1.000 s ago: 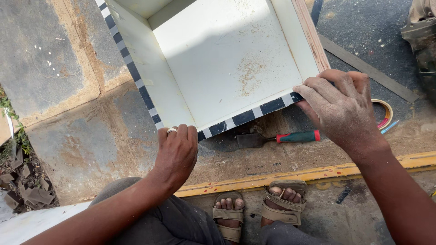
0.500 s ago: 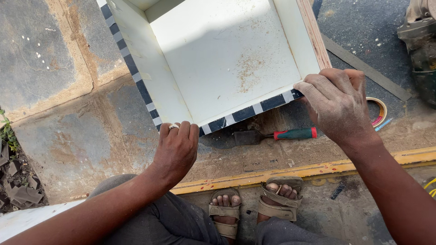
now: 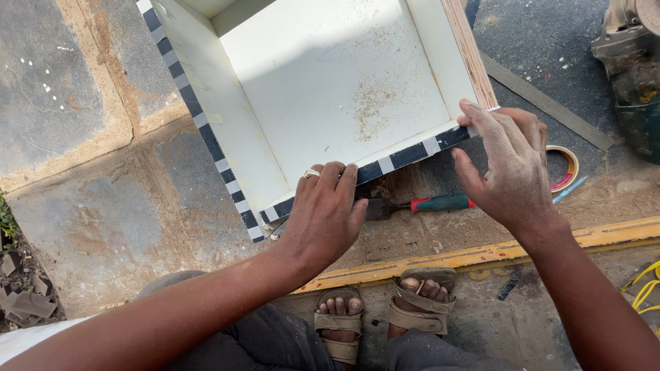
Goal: The person applies glue to the edges of a white wooden box and attaches a dark strip to the edge by hand. They use a small spatula to spread a white substance along the joint and press the strip firmly against the wood.
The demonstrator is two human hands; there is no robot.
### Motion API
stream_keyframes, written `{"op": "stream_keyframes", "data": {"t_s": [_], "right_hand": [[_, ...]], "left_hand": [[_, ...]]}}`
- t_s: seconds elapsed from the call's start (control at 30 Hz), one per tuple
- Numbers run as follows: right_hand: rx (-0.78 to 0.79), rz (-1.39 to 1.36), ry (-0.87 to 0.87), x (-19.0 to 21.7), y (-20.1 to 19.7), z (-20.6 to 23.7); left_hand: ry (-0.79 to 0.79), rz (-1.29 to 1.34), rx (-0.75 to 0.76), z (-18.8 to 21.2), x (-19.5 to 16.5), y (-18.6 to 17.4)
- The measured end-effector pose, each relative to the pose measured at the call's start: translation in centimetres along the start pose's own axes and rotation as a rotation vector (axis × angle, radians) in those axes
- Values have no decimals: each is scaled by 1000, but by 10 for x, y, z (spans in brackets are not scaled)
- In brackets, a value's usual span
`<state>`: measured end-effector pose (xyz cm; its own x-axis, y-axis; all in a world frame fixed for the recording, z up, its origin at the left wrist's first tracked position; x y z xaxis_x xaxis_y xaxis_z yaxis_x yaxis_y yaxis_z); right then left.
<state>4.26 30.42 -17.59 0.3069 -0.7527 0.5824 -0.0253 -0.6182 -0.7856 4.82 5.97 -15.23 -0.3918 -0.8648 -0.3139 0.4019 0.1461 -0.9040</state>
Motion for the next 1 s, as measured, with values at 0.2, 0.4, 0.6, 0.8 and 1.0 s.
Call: {"op": "stream_keyframes", "data": {"t_s": [0.2, 0.4, 0.6, 0.8, 1.0], "right_hand": [[-236, -138, 172, -17, -15, 34], [-313, -267, 330, -36, -18, 53], [-274, -330, 360, -36, -16, 40], [-117, 224, 75, -25, -21, 23], [-98, 544, -1, -25, -28, 24]], "left_hand": [[64, 97, -113, -56, -54, 17], [39, 212, -202, -88, -93, 20], [84, 152, -324, -104, -116, 20], [104, 78, -301, -109, -112, 21], [99, 95, -312, -105, -112, 19]]}}
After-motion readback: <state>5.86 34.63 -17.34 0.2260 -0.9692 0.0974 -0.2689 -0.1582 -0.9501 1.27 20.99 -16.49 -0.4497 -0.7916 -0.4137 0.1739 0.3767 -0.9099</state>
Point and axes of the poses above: each hand's wrist, its own z-axis away from the middle knuckle, its own y-axis out of the palm, x = y × z, the point moved 5 cm from there along -z, towards the middle knuckle, and after that the axes turned 5 degrees about -z, right-handed, at the moved point
